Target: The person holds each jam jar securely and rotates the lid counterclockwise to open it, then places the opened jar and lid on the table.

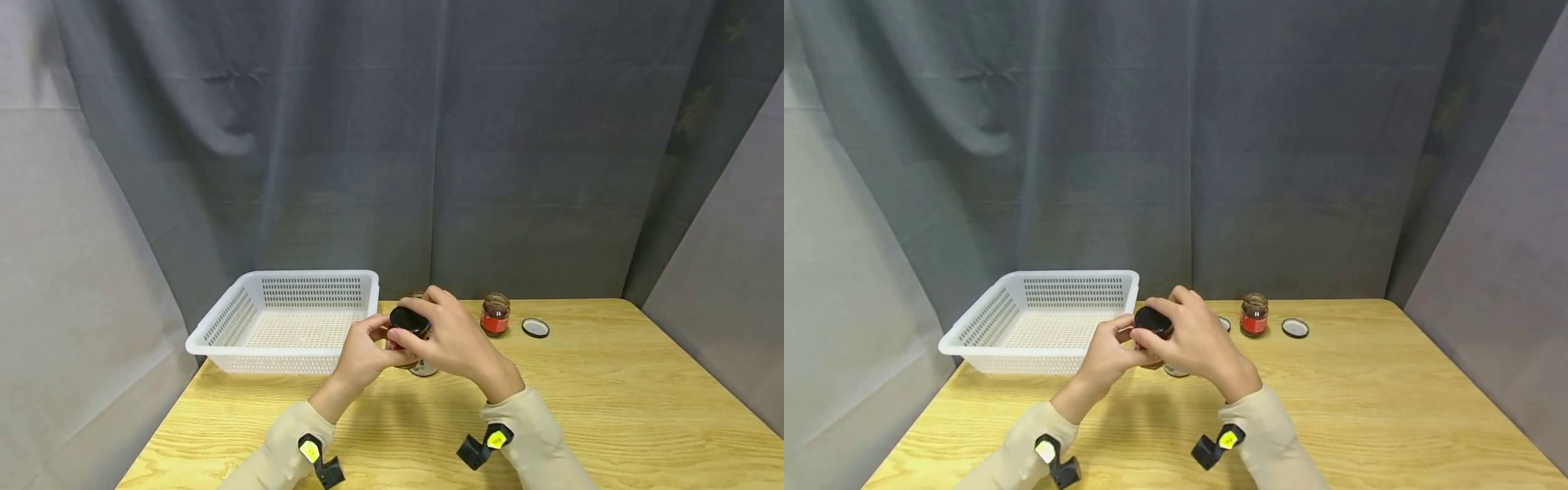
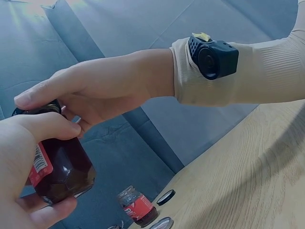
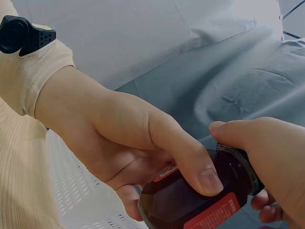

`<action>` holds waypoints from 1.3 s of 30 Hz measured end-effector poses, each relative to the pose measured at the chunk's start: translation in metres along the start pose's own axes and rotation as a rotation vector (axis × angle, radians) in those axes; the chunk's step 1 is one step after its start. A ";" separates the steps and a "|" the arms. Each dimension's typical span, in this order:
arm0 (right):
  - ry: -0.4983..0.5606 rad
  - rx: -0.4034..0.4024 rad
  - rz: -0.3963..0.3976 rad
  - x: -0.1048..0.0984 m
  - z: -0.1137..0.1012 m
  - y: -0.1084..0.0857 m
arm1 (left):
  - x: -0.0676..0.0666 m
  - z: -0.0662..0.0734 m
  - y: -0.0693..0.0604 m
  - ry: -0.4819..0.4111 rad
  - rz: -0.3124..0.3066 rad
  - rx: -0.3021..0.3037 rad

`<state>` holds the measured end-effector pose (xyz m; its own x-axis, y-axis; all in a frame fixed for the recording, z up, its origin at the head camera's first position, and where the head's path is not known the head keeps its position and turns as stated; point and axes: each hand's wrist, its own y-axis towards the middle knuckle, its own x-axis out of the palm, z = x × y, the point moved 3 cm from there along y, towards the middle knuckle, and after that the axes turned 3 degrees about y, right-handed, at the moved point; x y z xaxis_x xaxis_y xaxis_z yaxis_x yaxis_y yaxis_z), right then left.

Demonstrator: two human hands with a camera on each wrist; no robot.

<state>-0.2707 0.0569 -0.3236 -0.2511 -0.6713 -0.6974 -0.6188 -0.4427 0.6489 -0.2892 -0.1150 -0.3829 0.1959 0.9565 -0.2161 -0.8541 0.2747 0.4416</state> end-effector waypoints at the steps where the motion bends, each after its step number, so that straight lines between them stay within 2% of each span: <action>1: 0.007 -0.006 0.005 0.000 0.000 0.000 | 0.000 0.000 0.000 -0.003 -0.001 0.000; 10: 0.014 -0.022 0.034 0.002 0.000 0.001 | 0.000 -0.001 0.001 -0.020 -0.008 -0.002; 39: 0.035 -0.024 0.016 0.001 -0.001 0.001 | 0.000 0.001 0.000 -0.012 -0.003 -0.014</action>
<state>-0.2710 0.0554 -0.3238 -0.2339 -0.6986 -0.6761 -0.5966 -0.4460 0.6672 -0.2890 -0.1143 -0.3818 0.2040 0.9568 -0.2071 -0.8603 0.2762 0.4284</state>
